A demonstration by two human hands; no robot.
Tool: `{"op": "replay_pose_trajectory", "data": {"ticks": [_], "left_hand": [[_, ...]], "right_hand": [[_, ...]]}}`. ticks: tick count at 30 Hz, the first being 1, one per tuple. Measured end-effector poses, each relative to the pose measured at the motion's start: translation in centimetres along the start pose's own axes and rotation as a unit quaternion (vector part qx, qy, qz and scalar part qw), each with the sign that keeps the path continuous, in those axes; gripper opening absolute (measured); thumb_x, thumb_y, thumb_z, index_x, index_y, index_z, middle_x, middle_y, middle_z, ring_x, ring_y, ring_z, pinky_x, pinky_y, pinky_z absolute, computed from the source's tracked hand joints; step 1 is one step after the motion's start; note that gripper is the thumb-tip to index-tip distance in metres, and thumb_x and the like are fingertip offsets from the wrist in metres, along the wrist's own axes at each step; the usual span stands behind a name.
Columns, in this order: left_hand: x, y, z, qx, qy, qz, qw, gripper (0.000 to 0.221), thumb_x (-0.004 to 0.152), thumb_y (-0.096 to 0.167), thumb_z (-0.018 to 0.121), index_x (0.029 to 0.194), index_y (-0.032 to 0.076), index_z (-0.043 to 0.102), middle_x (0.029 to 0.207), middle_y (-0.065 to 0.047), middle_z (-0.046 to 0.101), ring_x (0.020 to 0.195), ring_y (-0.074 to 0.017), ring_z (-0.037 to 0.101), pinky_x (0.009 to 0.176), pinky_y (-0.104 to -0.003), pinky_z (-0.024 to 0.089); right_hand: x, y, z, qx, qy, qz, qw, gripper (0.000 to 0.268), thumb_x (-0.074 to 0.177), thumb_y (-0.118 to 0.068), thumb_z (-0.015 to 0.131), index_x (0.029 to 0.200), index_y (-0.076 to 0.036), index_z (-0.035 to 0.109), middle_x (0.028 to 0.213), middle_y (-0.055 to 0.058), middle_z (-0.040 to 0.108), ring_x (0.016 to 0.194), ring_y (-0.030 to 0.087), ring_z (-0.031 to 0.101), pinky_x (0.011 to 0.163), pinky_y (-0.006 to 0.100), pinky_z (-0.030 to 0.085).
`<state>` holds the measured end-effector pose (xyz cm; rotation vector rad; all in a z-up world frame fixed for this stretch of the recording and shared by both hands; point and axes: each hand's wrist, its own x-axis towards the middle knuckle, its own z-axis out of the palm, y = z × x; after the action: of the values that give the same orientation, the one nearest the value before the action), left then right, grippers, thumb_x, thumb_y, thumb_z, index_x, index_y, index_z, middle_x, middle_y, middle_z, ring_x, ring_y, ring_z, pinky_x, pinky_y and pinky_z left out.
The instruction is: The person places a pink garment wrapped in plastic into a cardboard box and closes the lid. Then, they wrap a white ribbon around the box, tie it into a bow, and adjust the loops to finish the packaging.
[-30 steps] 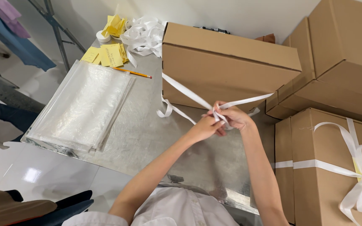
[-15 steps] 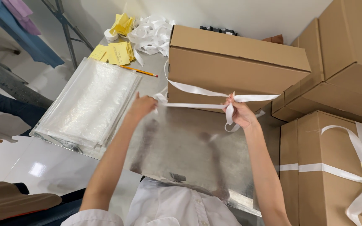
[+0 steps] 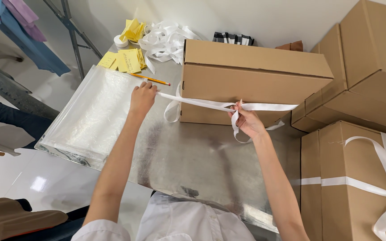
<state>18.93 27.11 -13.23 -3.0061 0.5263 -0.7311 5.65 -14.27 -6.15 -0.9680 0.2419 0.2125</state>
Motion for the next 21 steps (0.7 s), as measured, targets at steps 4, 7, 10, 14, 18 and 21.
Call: {"op": "replay_pose_trajectory", "data": {"ticks": [4, 7, 10, 14, 18, 21], "left_hand": [[-1.3, 3.1, -1.2, -0.203, 0.047, -0.137, 0.968, 0.019, 0.092, 0.005, 0.074, 0.108, 0.003, 0.063, 0.115, -0.016, 0.051, 0.106, -0.0375, 0.064, 0.082, -0.046, 0.061], [-2.9, 5.7, 4.8, -0.361, -0.01, -0.202, 0.91, 0.059, 0.088, 0.026, 0.081, 0.131, 0.006, 0.046, 0.111, -0.025, 0.047, 0.104, -0.0544, 0.063, 0.087, -0.056, 0.056], [-3.2, 8.6, 7.3, -0.3, -0.271, -0.253, 0.879, 0.085, 0.078, 0.032, 0.086, 0.147, 0.026, 0.036, 0.128, -0.022, 0.047, 0.12, -0.0493, 0.059, 0.095, -0.062, 0.054], [-2.5, 8.9, 11.9, -0.279, -0.312, -0.144, 0.897, 0.051, 0.075, 0.017, 0.086, 0.113, 0.012, 0.054, 0.111, -0.021, 0.055, 0.109, -0.0468, 0.064, 0.088, -0.057, 0.058], [-1.7, 6.4, 14.3, -0.267, -0.261, -0.14, 0.917, 0.038, 0.072, 0.012, 0.086, 0.102, 0.001, 0.065, 0.095, -0.025, 0.067, 0.095, -0.0461, 0.072, 0.081, -0.055, 0.061], [-1.3, 3.8, 11.1, -0.181, -0.183, -0.168, 0.952, 0.019, 0.08, -0.008, 0.065, 0.098, -0.001, 0.06, 0.098, -0.022, 0.063, 0.093, -0.0433, 0.071, 0.079, -0.046, 0.062]], "right_hand": [[1.0, 0.4, -1.9, 0.0, 0.009, 0.002, 1.0, 0.016, 0.101, -0.025, 0.065, 0.111, -0.014, 0.06, 0.089, -0.006, 0.06, 0.094, 0.012, 0.068, 0.091, 0.034, 0.062], [0.7, 0.2, -2.1, 0.004, 0.009, 0.005, 1.0, 0.015, 0.102, -0.025, 0.064, 0.112, -0.016, 0.057, 0.086, -0.008, 0.055, 0.089, 0.01, 0.066, 0.088, 0.03, 0.061], [1.2, 0.6, -2.8, -0.005, 0.007, 0.003, 1.0, 0.014, 0.104, -0.027, 0.061, 0.113, -0.016, 0.057, 0.087, -0.009, 0.054, 0.087, 0.006, 0.065, 0.095, 0.032, 0.059], [0.3, 0.2, -1.7, -0.008, 0.013, 0.004, 1.0, 0.014, 0.104, -0.026, 0.059, 0.114, -0.017, 0.056, 0.087, -0.01, 0.053, 0.085, 0.005, 0.064, 0.095, 0.03, 0.058], [0.1, 0.5, -1.6, -0.009, 0.016, 0.005, 1.0, 0.014, 0.104, -0.029, 0.06, 0.112, -0.018, 0.057, 0.087, -0.01, 0.054, 0.084, 0.005, 0.064, 0.095, 0.03, 0.058], [0.3, 0.6, -1.4, -0.011, 0.014, 0.003, 1.0, 0.014, 0.104, -0.027, 0.06, 0.112, -0.017, 0.055, 0.087, -0.009, 0.053, 0.084, 0.005, 0.065, 0.092, 0.028, 0.058]]}}
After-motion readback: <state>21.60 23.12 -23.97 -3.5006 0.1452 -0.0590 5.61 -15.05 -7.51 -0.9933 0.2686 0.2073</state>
